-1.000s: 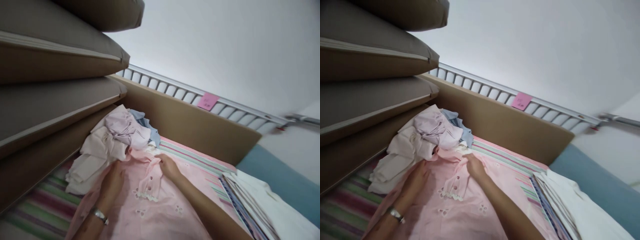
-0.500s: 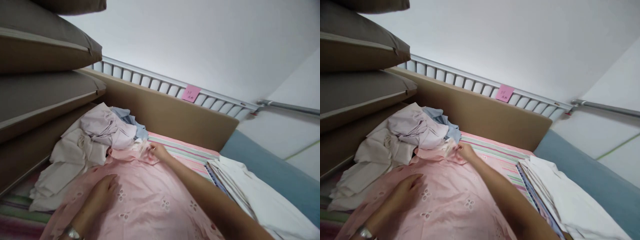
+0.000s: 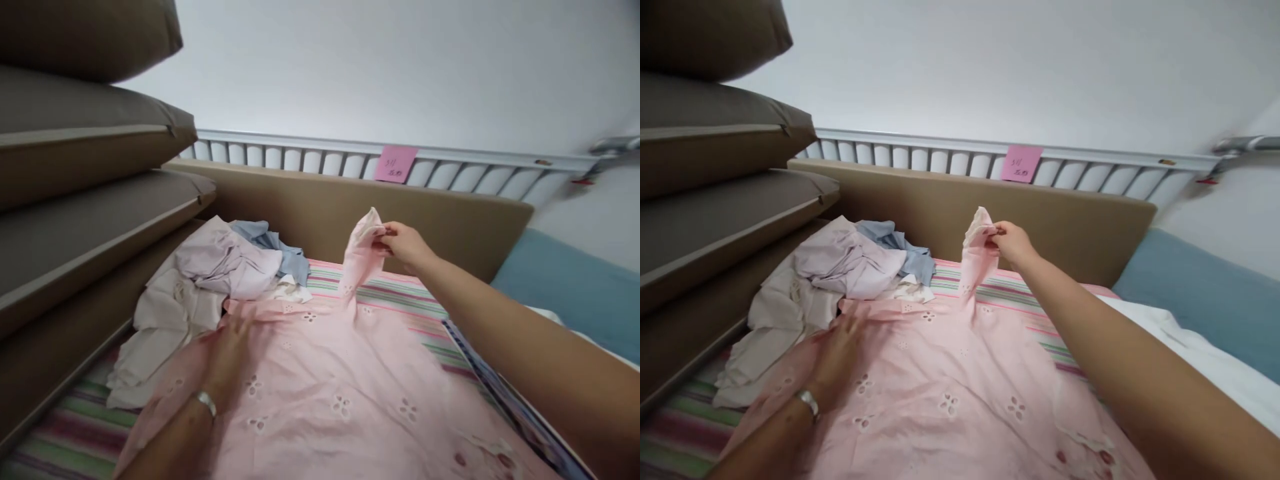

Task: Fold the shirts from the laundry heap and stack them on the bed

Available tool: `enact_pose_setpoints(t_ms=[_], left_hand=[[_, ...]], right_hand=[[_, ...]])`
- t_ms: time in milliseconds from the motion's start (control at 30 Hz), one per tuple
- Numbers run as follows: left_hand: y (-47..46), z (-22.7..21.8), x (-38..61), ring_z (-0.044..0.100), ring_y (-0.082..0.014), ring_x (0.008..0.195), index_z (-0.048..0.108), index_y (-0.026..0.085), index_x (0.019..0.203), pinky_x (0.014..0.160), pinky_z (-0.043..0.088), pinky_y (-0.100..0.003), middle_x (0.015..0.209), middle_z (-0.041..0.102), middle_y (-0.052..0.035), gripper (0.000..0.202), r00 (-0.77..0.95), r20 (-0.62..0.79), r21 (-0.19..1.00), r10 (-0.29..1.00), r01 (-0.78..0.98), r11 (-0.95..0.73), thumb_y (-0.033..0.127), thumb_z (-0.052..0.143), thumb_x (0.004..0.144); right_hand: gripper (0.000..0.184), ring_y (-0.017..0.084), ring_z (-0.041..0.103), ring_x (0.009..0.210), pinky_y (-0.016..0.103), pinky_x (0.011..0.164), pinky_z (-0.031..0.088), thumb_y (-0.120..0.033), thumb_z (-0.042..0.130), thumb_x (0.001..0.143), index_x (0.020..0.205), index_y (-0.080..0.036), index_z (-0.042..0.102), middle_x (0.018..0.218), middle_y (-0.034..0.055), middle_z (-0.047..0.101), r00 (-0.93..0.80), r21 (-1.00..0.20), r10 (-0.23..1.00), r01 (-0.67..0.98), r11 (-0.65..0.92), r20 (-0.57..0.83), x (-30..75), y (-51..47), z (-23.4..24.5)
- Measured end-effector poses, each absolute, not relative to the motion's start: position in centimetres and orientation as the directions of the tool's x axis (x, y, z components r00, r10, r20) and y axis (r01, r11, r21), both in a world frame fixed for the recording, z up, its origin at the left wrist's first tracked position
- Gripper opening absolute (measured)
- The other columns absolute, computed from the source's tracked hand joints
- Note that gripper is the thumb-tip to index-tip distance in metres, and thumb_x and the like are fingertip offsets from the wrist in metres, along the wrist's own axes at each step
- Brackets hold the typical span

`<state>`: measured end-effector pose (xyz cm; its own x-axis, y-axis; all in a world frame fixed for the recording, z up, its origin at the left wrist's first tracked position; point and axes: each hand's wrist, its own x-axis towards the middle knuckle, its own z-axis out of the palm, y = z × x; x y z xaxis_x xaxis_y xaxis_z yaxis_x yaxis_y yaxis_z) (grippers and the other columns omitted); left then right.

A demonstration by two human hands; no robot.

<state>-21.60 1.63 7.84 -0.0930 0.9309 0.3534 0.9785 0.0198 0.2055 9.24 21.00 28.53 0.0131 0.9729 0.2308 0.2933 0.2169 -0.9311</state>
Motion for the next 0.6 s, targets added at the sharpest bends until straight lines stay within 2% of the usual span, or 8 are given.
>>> enact_pose_setpoints(t_ms=[67,133,200,300,367,433,600], left_hand=[[3.5,9.1,-21.9,0.055,-0.0290,0.109,0.030,0.021,0.141,0.078,0.050,-0.040,0.151,0.022,-0.0127,0.064,-0.148,0.295,0.053,0.944,0.989,0.138,0.005,0.033,0.079],[5.3,10.3,-22.5,0.062,-0.0259,0.090,0.029,0.020,0.141,0.065,0.050,-0.037,0.150,0.023,-0.0170,0.062,-0.195,0.274,-0.054,0.942,0.975,0.217,0.004,0.026,0.081],[6.8,11.4,-23.0,0.063,-0.0228,0.085,0.036,0.017,0.135,0.065,0.049,-0.034,0.141,0.037,-0.0194,0.056,-0.158,0.257,-0.121,0.953,0.973,0.194,0.005,0.023,0.082],[8.3,13.2,-23.5,0.063,-0.0222,0.084,0.055,0.011,0.109,0.068,0.048,-0.032,0.116,0.055,-0.0176,0.041,-0.099,0.193,-0.193,0.976,0.972,0.137,0.005,0.024,0.084],[8.6,14.3,-23.5,0.064,-0.0237,0.082,0.059,0.009,0.094,0.068,0.047,-0.032,0.106,0.057,-0.0174,0.037,-0.120,0.161,-0.201,0.980,0.968,0.151,0.006,0.024,0.084],[8.7,15.1,-23.4,0.065,-0.0254,0.081,0.061,0.008,0.088,0.067,0.047,-0.033,0.102,0.058,-0.0187,0.034,-0.146,0.144,-0.180,0.979,0.969,0.171,0.005,0.027,0.083],[7.8,16.5,-23.5,0.065,-0.0245,0.087,0.060,0.009,0.094,0.071,0.046,-0.031,0.091,0.065,-0.0167,0.025,-0.140,0.083,-0.102,0.987,0.984,0.148,0.009,0.037,0.083]], right_hand=[[0.022,0.010,0.060,0.056,0.021,0.050,0.051,0.003,0.049,0.074,0.082,-0.016,0.057,0.072,0.0006,0.062,0.008,-0.932,0.972,0.285,0.224,0.236,10.3,20.6,29.3],[0.020,0.010,0.060,0.056,0.023,0.051,0.052,0.001,0.050,0.076,0.083,-0.016,0.057,0.074,0.0005,0.062,-0.006,-0.933,0.972,0.277,0.228,0.236,11.3,20.3,30.0],[0.019,0.009,0.060,0.057,0.024,0.053,0.052,0.000,0.049,0.078,0.084,-0.016,0.057,0.075,0.0001,0.063,-0.024,-0.935,0.971,0.265,0.235,0.237,12.3,20.1,30.4],[0.015,0.009,0.060,0.059,0.022,0.056,0.051,-0.002,0.051,0.080,0.085,-0.016,0.057,0.074,-0.0005,0.063,-0.054,-0.937,0.968,0.244,0.251,0.246,13.8,19.5,30.6],[0.014,0.009,0.061,0.060,0.021,0.057,0.051,-0.004,0.052,0.081,0.086,-0.015,0.058,0.073,-0.0003,0.063,-0.070,-0.937,0.967,0.236,0.256,0.247,14.7,19.0,30.6],[0.014,0.008,0.061,0.061,0.021,0.058,0.051,-0.004,0.053,0.081,0.088,-0.015,0.058,0.073,0.0000,0.064,-0.074,-0.939,0.966,0.230,0.257,0.247,15.5,18.3,30.5],[0.016,0.010,0.063,0.063,0.021,0.060,0.052,-0.004,0.056,0.078,0.089,-0.016,0.059,0.078,0.0019,0.065,-0.060,-0.945,0.974,0.233,0.228,0.220,17.0,16.9,30.0]])
